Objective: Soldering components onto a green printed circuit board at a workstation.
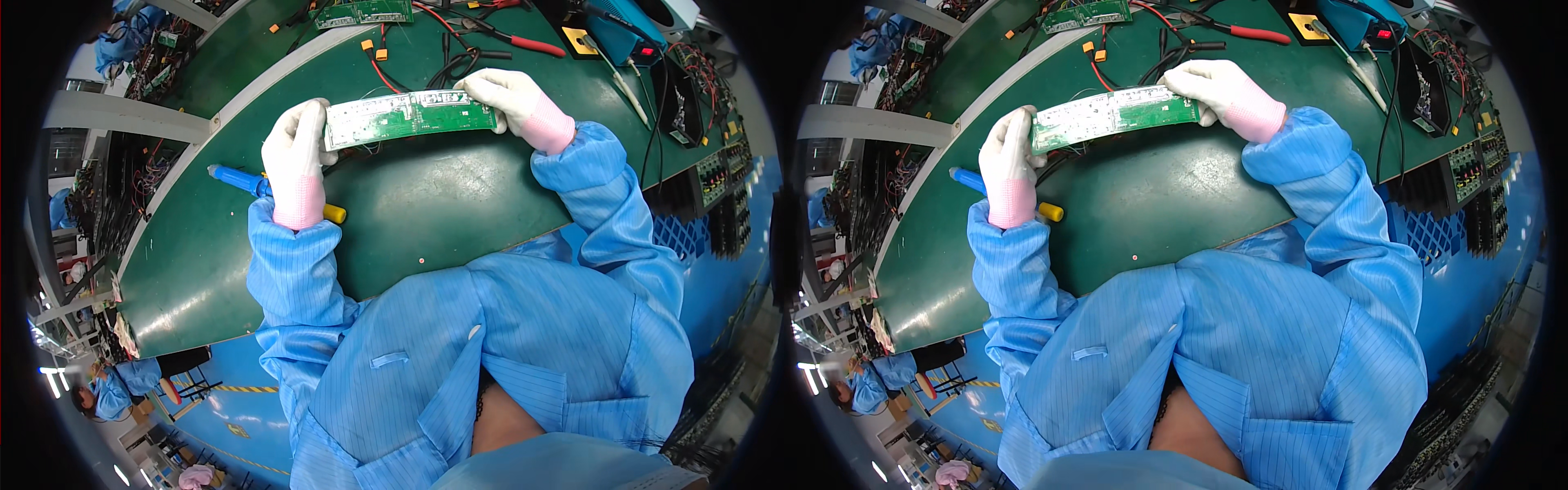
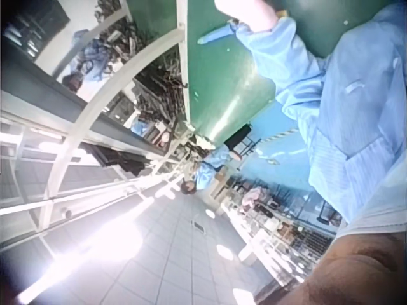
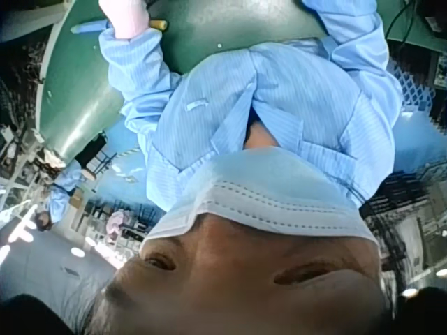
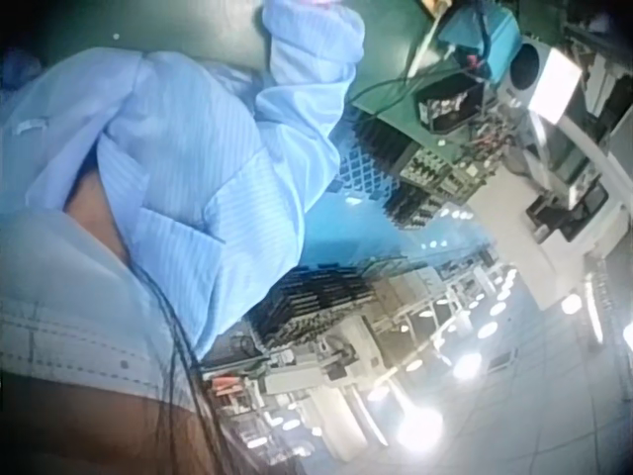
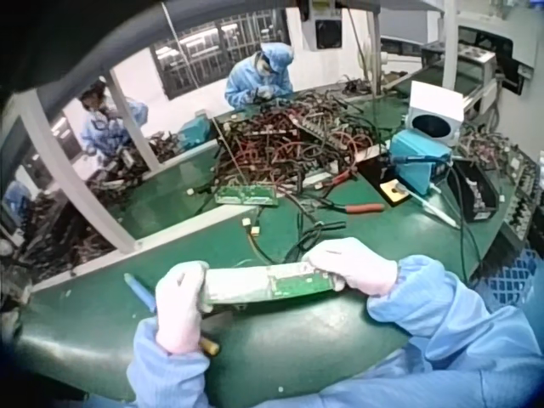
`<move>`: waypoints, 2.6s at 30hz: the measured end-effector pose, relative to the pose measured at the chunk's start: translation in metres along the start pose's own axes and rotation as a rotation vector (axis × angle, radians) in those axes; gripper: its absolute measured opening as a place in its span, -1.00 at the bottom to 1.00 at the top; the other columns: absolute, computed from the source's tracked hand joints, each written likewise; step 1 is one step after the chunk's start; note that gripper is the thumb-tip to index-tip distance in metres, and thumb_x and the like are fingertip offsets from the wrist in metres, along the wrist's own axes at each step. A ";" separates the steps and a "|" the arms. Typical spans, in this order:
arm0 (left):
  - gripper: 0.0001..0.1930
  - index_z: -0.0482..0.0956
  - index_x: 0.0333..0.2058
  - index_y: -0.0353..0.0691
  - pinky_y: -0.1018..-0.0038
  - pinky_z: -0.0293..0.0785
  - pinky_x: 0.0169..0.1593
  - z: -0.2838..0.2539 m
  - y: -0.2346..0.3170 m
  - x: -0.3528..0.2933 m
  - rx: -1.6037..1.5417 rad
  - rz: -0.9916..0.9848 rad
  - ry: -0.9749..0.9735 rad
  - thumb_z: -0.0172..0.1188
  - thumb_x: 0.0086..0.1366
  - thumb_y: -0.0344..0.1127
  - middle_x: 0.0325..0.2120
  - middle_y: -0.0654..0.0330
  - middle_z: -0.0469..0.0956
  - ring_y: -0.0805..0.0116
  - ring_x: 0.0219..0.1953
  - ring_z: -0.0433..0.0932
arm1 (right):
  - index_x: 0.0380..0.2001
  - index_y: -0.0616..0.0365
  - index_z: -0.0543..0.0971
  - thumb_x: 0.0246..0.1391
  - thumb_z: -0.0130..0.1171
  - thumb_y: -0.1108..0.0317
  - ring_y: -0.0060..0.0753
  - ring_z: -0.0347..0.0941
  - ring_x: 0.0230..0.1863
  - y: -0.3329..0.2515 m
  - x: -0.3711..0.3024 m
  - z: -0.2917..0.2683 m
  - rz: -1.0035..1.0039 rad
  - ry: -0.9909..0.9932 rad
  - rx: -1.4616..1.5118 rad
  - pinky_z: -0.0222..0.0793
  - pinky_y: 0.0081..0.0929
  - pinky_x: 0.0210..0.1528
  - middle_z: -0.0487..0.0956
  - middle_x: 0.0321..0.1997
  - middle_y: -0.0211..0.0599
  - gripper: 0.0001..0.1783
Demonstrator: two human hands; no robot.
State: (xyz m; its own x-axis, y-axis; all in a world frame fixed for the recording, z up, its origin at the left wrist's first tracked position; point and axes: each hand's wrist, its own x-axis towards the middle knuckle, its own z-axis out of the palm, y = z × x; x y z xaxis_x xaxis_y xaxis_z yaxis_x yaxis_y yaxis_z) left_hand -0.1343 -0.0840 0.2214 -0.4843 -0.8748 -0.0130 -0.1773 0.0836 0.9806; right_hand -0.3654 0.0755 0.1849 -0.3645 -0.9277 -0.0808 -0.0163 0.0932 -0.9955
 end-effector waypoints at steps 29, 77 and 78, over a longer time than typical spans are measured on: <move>-0.61 0.57 -0.10 -0.29 0.50 0.47 -0.12 0.063 -0.024 0.065 0.260 0.392 -0.152 0.22 0.05 -0.31 -0.25 0.08 0.61 0.24 -0.25 0.57 | 0.12 0.32 0.31 0.24 -0.10 0.20 -0.51 0.48 -0.57 -0.013 -0.055 0.049 0.311 -0.189 0.029 0.38 -0.66 -0.54 0.54 -0.27 -0.12 -0.51; -0.51 0.52 -0.02 -0.33 0.47 0.43 -0.04 0.051 -0.002 0.056 0.096 0.335 -0.488 0.28 0.04 -0.27 -0.13 0.08 0.57 0.29 -0.18 0.53 | 0.09 0.30 0.32 0.25 -0.09 0.34 -0.74 0.14 -0.73 -0.132 -0.097 -0.137 -0.285 -0.184 0.503 0.10 -0.75 -0.71 0.44 -0.54 -0.42 -0.61; -0.51 0.52 -0.02 -0.33 0.47 0.43 -0.04 0.059 0.000 0.052 0.079 0.356 -0.500 0.28 0.04 -0.27 -0.13 0.08 0.57 0.29 -0.18 0.53 | 0.06 0.31 0.35 0.24 -0.07 0.30 -0.71 0.17 -0.74 -0.112 -0.104 -0.250 -0.241 -0.080 0.338 0.12 -0.73 -0.72 0.48 -0.53 -0.39 -0.61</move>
State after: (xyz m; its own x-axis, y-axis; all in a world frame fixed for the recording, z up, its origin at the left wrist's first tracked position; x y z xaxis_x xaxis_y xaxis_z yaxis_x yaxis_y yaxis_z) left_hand -0.2101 -0.1008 0.2091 -0.8651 -0.4587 0.2031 0.0150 0.3811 0.9244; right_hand -0.5588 0.2519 0.3169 -0.3142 -0.9347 0.1664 0.2188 -0.2418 -0.9453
